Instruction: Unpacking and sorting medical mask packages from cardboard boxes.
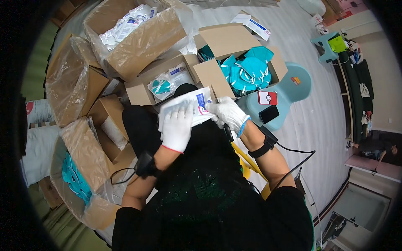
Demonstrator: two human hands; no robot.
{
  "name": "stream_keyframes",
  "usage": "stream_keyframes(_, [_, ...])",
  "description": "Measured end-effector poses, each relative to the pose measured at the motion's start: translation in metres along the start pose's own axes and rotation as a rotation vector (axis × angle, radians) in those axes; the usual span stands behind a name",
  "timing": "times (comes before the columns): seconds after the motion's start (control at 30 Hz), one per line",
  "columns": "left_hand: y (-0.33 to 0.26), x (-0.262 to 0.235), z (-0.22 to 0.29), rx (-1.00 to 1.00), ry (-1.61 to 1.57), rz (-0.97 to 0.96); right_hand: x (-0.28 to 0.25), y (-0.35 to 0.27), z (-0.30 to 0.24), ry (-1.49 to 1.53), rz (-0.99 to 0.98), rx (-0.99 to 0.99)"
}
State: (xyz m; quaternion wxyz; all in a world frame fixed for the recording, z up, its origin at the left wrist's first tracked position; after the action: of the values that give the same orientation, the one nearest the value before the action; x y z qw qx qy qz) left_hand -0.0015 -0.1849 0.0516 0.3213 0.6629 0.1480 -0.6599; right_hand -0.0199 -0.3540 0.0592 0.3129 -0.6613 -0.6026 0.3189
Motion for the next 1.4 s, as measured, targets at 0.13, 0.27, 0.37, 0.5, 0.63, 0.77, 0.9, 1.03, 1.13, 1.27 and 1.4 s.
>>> stream_keyframes(0.13, [0.011, -0.005, -0.028, -0.027, -0.363, -0.103, -0.007, -0.005, 0.013, 0.307, -0.222, 0.071])
stream_keyframes(0.27, [0.017, -0.031, -0.062, -0.426, -1.73, -0.128, -0.016, -0.005, 0.008, 0.573, -0.428, -0.005])
stream_keyframes(0.37, [0.02, -0.027, -0.047, -0.36, -2.112, -0.23, -0.01, 0.012, 0.026, 0.489, -0.378, -0.053])
stream_keyframes(0.5, [0.016, 0.0, -0.015, -0.379, -2.216, -0.378, 0.011, -0.012, 0.04, 0.541, -0.527, -0.273])
stream_keyframes(0.63, [0.008, 0.017, -0.006, -0.58, -2.221, -0.318, 0.01, 0.008, 0.082, 0.679, -0.576, -0.298])
stream_keyframes(0.77, [0.013, 0.025, -0.015, -0.661, -2.275, -0.171, 0.015, -0.001, 0.066, 0.736, -0.406, -0.228])
stream_keyframes(0.9, [0.021, 0.017, -0.03, -0.687, -2.218, -0.139, -0.007, -0.017, 0.075, 0.349, -0.264, -0.201])
stream_keyframes(1.03, [0.013, 0.022, -0.033, -0.618, -2.099, -0.134, 0.016, -0.038, 0.068, 0.512, -0.48, -0.189])
stream_keyframes(1.13, [0.014, 0.03, -0.028, -0.626, -2.136, -0.097, 0.019, -0.053, 0.072, 0.759, -0.691, -0.106])
stream_keyframes(1.27, [0.027, 0.019, -0.012, -0.552, -2.134, -0.227, 0.025, -0.062, 0.076, 0.482, -0.686, -0.213])
stream_keyframes(1.4, [0.043, 0.005, -0.016, -0.507, -1.967, -0.089, 0.016, -0.063, 0.066, 0.294, -0.564, -0.448])
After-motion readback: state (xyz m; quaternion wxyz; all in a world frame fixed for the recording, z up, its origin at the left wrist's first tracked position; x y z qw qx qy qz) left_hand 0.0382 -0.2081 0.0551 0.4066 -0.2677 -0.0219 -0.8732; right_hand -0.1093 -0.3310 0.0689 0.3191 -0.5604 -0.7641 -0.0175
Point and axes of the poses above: each hand's wrist, its own y-axis towards the middle knuckle, its own x-axis out of the palm, z = x × y, the point moved 5 cm from there along y, towards the middle knuckle, and after that the axes turned 9 degrees about x, right-handed, at the moved point
